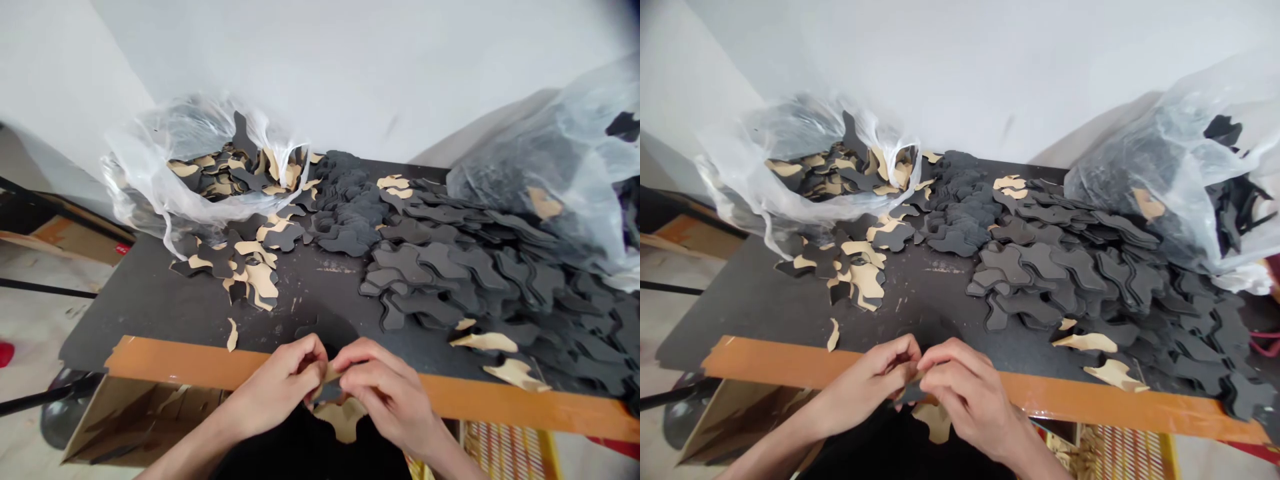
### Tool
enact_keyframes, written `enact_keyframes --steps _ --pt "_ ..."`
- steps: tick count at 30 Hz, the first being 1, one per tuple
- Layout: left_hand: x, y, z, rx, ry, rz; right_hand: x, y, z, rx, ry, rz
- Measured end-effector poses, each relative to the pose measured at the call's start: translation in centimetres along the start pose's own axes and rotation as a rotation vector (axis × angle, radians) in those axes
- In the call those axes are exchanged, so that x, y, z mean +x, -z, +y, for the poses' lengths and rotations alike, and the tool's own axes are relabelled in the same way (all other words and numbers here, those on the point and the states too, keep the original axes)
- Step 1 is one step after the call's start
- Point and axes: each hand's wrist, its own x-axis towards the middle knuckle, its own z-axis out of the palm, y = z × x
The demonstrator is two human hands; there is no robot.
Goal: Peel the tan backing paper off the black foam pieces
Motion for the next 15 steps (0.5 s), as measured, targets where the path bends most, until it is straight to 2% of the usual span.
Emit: enact_keyframes --steps 3,5,6,8,10,15 --pt "-0.3 -0.2 -0.7 0.224 -0.122 0.268 -0.2 -0.4 0.5 -0.011 -0.142 0.108" --pt "-0.5 -0.3 -1.4 0.381 -0.284 0.470 -0.1 -0.8 0.9 -0.001 -0.239 0.202" --pt "-0.6 -0.3 -1.8 0.447 -0.372 0.535 0.0 -1.0 1.1 0.008 -0.280 0.242" --pt "-0.6 -0.5 -2.6 0.560 -0.530 0.578 0.2 -1.4 1.4 0.030 -0.340 0.303" --pt "-0.4 -0.8 -3.1 0.649 -0.626 0.564 0.5 -1.9 1.7 0.058 -0.377 0.336" --pt "0.7 -0.7 -3.9 0.754 -0.688 0.573 0.8 -2.8 2.5 0.065 -0.433 0.346"
